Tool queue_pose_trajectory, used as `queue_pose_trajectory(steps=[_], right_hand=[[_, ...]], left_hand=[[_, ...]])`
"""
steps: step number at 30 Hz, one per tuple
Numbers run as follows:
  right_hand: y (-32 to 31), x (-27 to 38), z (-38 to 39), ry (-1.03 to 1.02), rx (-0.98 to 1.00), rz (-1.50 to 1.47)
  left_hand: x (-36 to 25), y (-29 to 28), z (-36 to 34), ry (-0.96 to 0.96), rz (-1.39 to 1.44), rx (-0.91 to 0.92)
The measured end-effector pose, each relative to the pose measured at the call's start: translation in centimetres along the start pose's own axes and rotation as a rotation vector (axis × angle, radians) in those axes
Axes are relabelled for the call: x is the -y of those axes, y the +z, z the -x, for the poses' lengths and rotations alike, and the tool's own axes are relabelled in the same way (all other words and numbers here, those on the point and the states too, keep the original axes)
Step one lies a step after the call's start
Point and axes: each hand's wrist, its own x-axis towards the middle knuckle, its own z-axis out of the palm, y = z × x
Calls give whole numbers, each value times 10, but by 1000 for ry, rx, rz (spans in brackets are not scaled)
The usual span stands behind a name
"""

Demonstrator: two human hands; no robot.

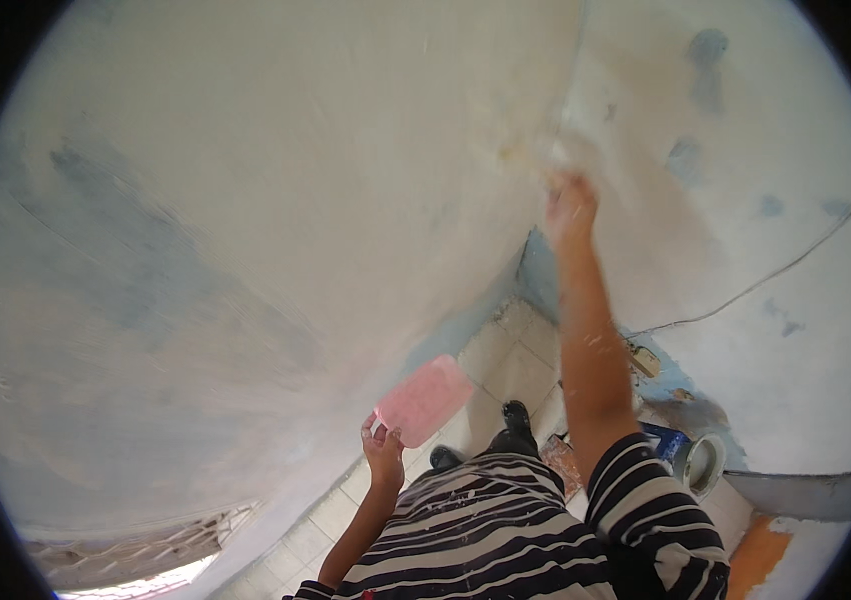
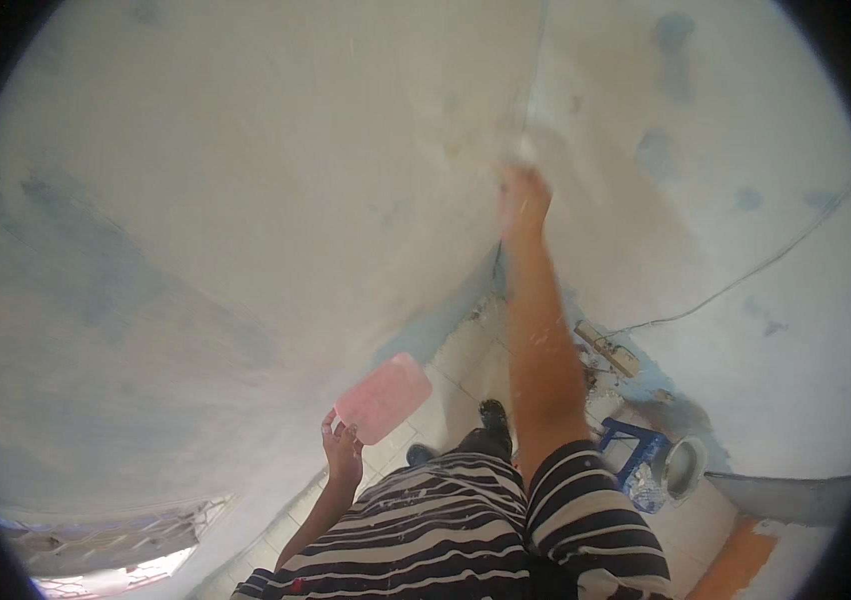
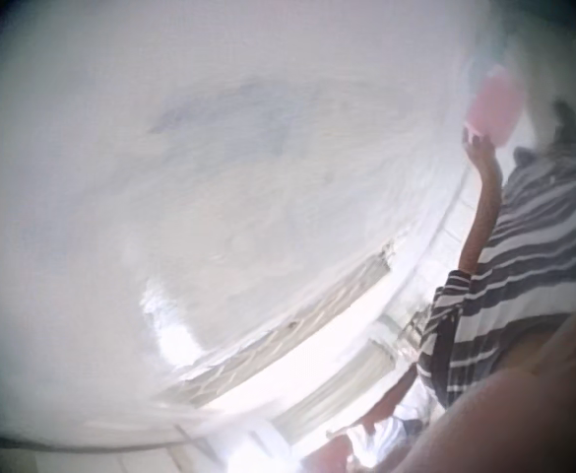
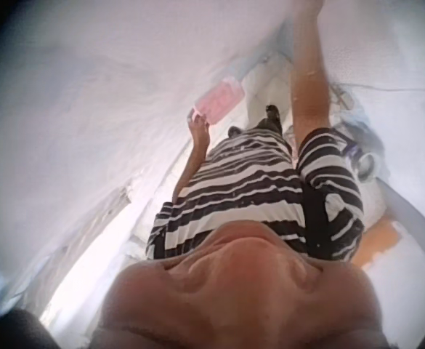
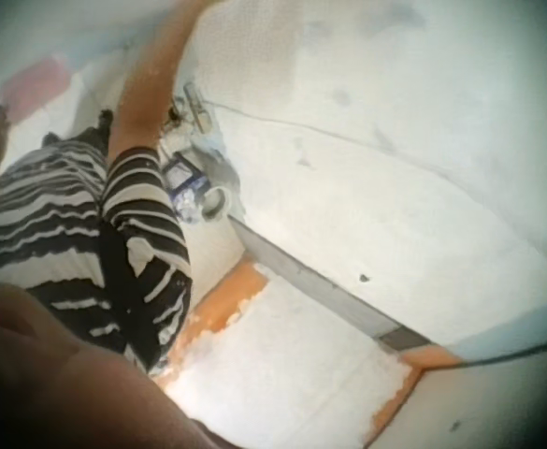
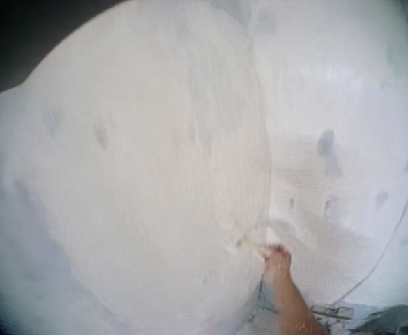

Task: The person paints a ceiling using a brush and a container of paint.

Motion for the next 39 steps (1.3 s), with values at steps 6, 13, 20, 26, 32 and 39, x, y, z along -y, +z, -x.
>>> queue_pose_trajectory(steps=[6, 13, 20, 26, 32, 39], right_hand=[[-73, -68, -46, 24, 60, 130], [129, 160, 45, -463, 420, -57], [-88, -87, 60, 113, 48, 533], [-21, -55, 81, 182, 142, 17], [10, 29, 65, 78, 212, -339], [-132, -177, 51, 383, 18, 17]], left_hand=[[20, 12, -9, -66, 78, -98], [-5, 35, 12, -37, 24, -65], [-8, 54, 23, 258, 292, -134], [17, 25, 81, 237, 125, -346], [49, 56, 84, 190, 111, -478], [51, 84, 72, 146, -5, -410]])
